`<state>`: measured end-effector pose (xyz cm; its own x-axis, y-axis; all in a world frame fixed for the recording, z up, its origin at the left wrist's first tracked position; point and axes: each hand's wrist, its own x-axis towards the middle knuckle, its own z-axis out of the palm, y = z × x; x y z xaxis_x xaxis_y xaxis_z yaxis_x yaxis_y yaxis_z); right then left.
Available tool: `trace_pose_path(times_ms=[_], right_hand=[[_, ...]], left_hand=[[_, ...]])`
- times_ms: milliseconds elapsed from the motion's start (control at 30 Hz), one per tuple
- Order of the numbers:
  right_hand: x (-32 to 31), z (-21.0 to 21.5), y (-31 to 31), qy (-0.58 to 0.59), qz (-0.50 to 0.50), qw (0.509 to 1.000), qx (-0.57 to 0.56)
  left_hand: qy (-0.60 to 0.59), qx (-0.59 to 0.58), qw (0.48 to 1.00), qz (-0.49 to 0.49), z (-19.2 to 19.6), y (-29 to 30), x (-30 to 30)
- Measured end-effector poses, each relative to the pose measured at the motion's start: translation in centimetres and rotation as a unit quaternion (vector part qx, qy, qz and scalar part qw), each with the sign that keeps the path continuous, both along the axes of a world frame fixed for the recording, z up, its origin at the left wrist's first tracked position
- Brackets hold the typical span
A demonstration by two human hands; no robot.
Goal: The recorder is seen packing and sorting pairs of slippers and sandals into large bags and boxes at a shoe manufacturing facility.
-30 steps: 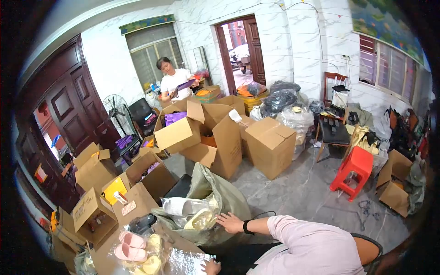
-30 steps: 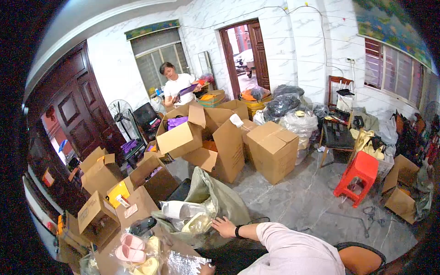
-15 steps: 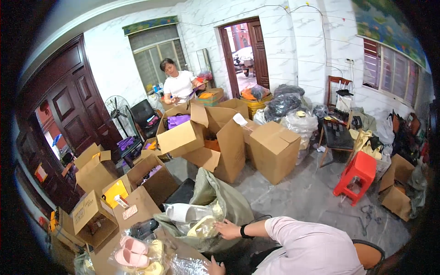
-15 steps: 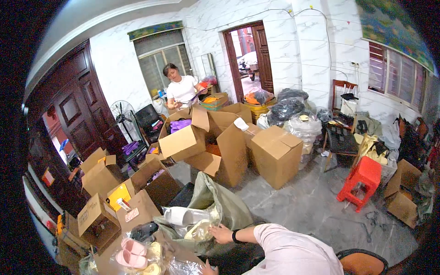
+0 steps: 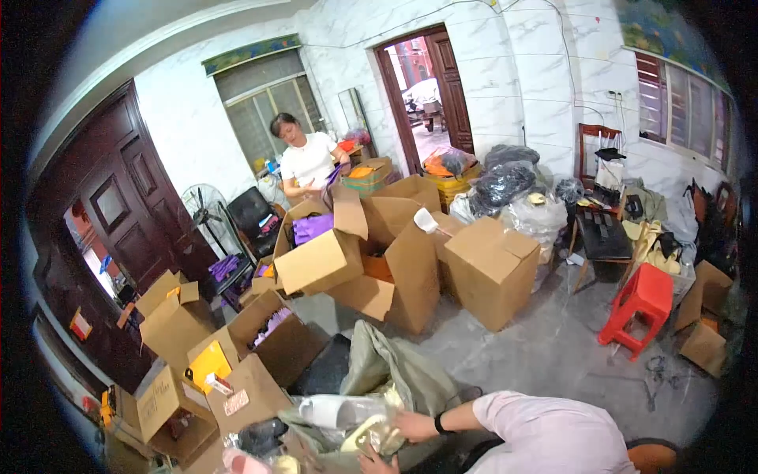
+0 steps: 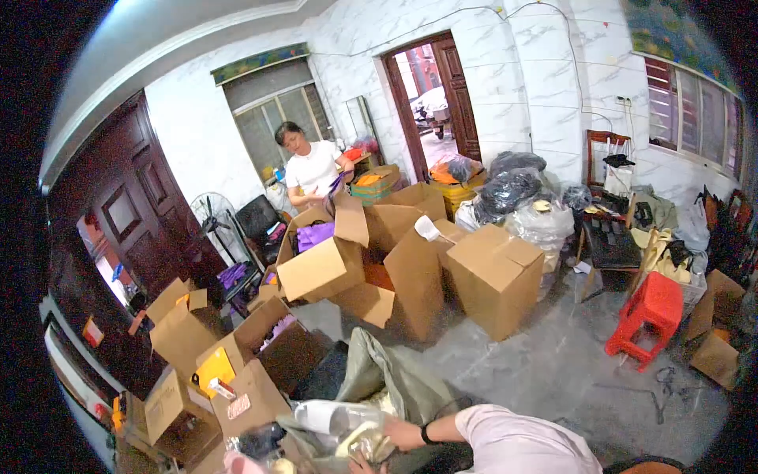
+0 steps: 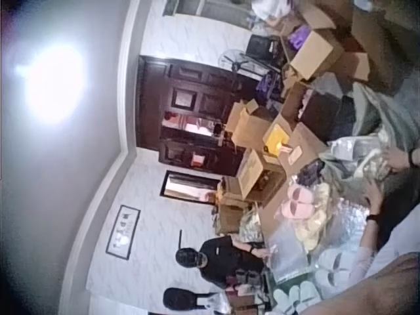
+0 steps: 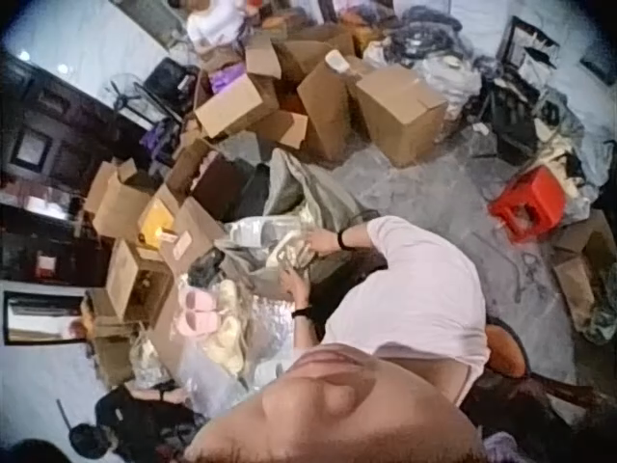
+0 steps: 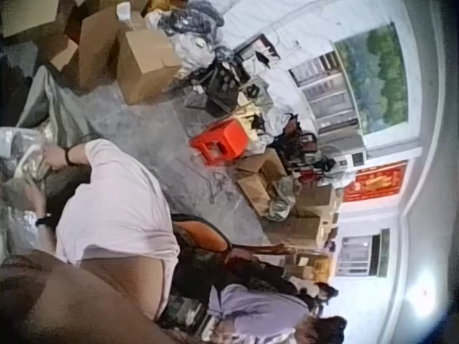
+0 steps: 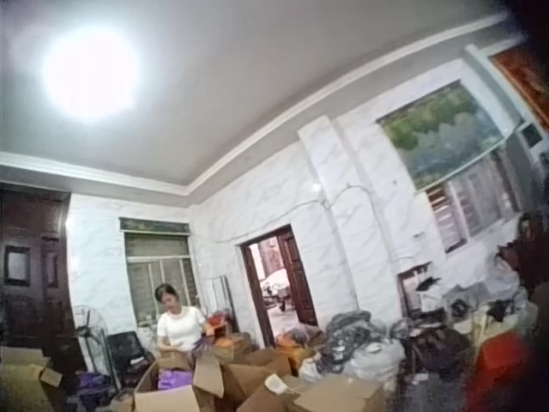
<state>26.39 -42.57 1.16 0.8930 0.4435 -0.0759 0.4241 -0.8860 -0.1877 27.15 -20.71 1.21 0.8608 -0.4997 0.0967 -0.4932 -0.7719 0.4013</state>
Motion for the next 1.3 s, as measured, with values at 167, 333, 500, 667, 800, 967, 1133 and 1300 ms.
trace_pose_path(times_ms=[167, 333, 500, 667, 800, 967, 1133, 1300], right_hand=[[-0.7, -0.8, -1.5, 0.008, 0.035, 0.992, 0.12], [-0.2, -4.6, -5.3, -0.001, 0.044, 0.994, 0.096], [0.1, -1.3, -6.4, 0.027, 0.141, 0.979, 0.146], [1.2, -2.3, -5.7, -0.155, 0.159, 0.962, 0.157], [0.8, 3.2, -7.6, -0.107, 0.08, 0.984, 0.119], [-0.2, 4.0, -7.5, -0.096, 0.056, 0.985, 0.133], [-1.5, 5.2, -6.6, -0.132, 0.085, 0.983, 0.093], [-3.1, 5.2, -7.0, -0.096, 0.073, 0.993, -0.005]], left_hand=[[0.009, 0.094, 0.995, 0.01, 0.6, -2.1, -0.2], [0.085, 0.084, 0.993, -0.011, 1.3, -1.4, -0.4], [0.093, 0.049, 0.993, -0.055, -0.1, 1.2, 2.6], [-0.003, 0.147, 0.982, -0.123, -2.2, 3.9, 4.6], [0.057, 0.162, 0.975, -0.142, 3.6, -0.3, 5.7], [0.031, 0.15, 0.984, -0.096, 3.5, 1.0, 2.8], [-0.025, 0.126, 0.986, -0.111, 3.8, 1.8, 0.9], [-0.031, 0.137, 0.98, -0.139, 4.5, 1.4, -0.2]])
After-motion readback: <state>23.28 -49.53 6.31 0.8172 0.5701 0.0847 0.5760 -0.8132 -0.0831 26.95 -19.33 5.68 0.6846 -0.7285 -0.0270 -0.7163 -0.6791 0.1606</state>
